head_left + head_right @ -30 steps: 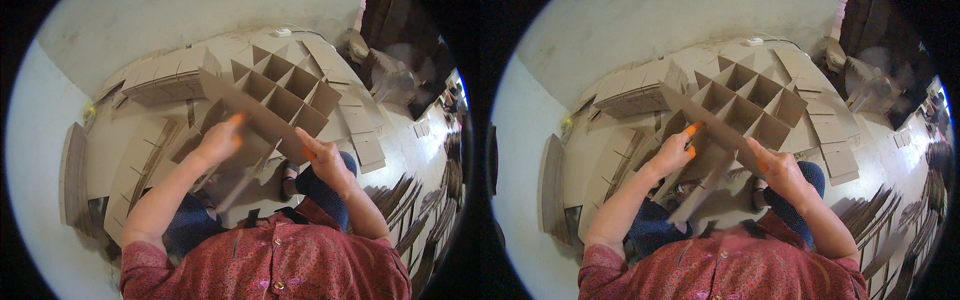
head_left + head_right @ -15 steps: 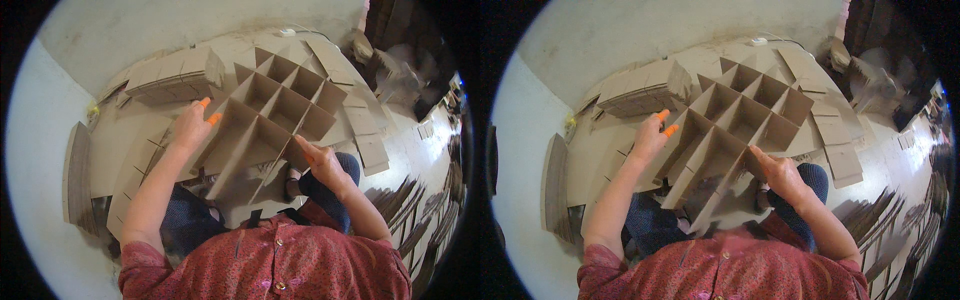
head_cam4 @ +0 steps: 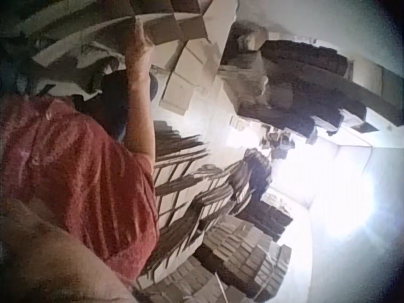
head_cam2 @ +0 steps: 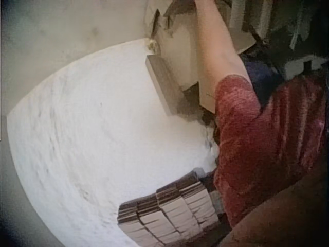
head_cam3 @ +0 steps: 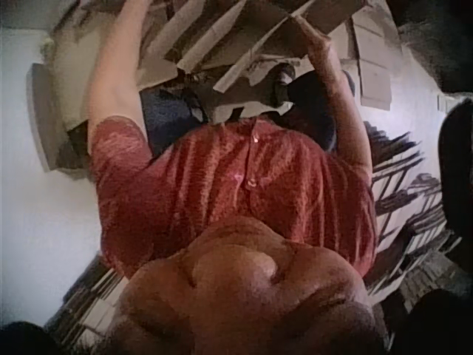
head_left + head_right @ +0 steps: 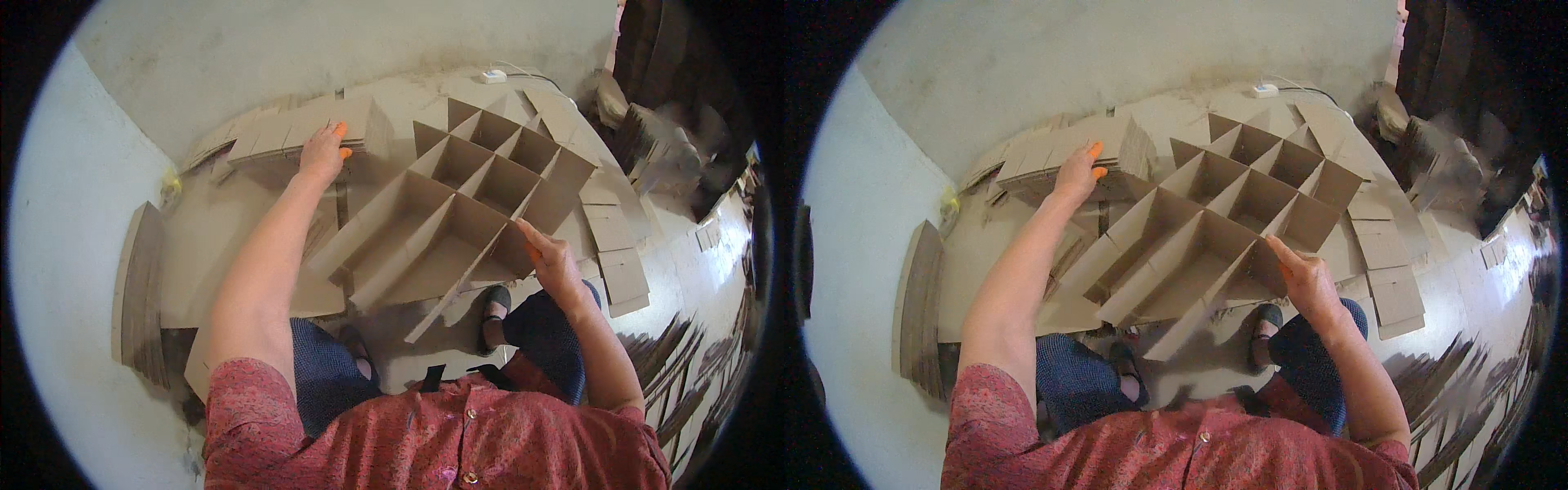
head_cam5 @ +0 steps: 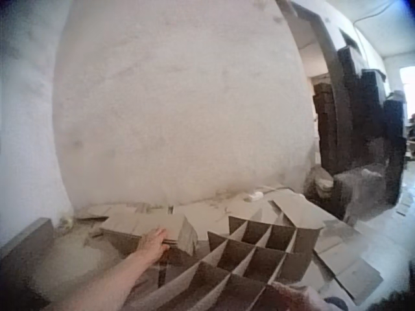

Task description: The person sits on the floor and repeatedly folds pre-cut cardboard pieces into compartmentalized trays. They pick up each flat piece, fold along scored lines to form walls, and place the finished trays into a growing stack.

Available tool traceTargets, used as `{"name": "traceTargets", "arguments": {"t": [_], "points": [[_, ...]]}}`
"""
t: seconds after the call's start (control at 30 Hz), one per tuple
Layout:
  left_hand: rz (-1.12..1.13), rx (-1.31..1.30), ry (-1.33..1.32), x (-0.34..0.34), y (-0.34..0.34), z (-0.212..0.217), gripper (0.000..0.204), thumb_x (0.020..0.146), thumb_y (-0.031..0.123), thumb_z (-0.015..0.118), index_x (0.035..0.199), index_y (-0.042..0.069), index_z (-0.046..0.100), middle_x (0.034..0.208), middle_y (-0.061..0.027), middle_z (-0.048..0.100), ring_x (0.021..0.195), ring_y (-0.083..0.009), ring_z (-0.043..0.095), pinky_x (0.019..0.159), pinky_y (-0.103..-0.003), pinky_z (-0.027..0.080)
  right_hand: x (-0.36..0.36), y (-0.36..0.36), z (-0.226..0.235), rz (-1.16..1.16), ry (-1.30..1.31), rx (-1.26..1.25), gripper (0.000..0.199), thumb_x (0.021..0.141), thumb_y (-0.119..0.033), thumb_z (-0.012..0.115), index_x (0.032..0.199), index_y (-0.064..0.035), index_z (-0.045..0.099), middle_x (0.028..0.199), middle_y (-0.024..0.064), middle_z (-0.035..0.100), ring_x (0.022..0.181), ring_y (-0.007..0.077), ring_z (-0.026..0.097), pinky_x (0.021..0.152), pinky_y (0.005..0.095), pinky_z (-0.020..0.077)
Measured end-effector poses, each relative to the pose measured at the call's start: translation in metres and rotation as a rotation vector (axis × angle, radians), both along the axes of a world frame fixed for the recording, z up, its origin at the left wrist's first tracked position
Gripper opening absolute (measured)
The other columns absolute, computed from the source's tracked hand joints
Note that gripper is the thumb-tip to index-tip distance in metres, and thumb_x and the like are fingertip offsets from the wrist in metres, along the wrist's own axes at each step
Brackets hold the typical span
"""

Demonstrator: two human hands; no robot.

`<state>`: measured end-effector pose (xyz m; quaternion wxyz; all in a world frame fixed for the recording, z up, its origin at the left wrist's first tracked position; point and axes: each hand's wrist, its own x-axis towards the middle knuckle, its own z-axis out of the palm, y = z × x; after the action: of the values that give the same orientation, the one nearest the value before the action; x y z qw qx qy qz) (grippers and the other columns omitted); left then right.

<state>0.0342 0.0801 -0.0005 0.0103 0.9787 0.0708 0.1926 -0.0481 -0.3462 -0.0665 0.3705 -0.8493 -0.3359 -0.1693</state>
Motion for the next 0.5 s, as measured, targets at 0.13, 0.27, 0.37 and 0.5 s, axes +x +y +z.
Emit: {"name": "traceTargets", "arguments": {"t": [0.13,0.27,0.37,0.5], "points": [[-0.042,-0.040,0.064,0.005,0.008,0.006,0.031,0.083,0.021,0.070,0.111,0.009,0.067,0.098,-0.0165,0.068,0.092,-0.0297,0.065,0.081,-0.038,0.049,0.003,0.001,0.002,-0.031,0.054,-0.028,0.047,0.082,0.003,0.056,0.127,-0.0110,0.056,0.090,0.0223,0.064,0.080,0.0398,0.063,0.070,0.0426,0.0505],[-0.166,-0.453,0.024,0.005,0.037,0.014,0.024,0.083,0.016,0.068,0.104,0.003,0.070,0.096,-0.0127,0.071,0.087,-0.0222,0.065,0.077,-0.034,0.049,-0.001,0.004,0.009,-0.069,0.100,-0.083,0.046,0.083,0.001,0.058,0.127,-0.0086,0.054,0.099,0.0216,0.064,0.085,0.0402,0.062,0.074,0.0433,0.0500],[-0.217,-0.712,0.047,0.002,0.045,0.023,0.023,0.084,0.012,0.066,0.103,0.000,0.069,0.095,-0.0089,0.071,0.085,-0.0160,0.064,0.075,-0.029,0.048,-0.013,0.009,0.019,-0.175,-0.048,-0.064,0.044,0.084,-0.001,0.060,0.128,-0.0058,0.053,0.106,0.0203,0.063,0.091,0.0391,0.062,0.078,0.0420,0.0499],[-0.143,-0.754,-0.074,-0.016,0.040,0.028,0.023,0.085,0.007,0.063,0.106,-0.001,0.068,0.093,-0.0070,0.071,0.088,-0.0135,0.063,0.077,-0.025,0.047,-0.029,0.027,0.039,-0.201,-0.227,0.076,0.043,0.087,-0.005,0.062,0.129,-0.0032,0.051,0.112,0.0176,0.062,0.098,0.0335,0.063,0.084,0.0368,0.0504]]}}
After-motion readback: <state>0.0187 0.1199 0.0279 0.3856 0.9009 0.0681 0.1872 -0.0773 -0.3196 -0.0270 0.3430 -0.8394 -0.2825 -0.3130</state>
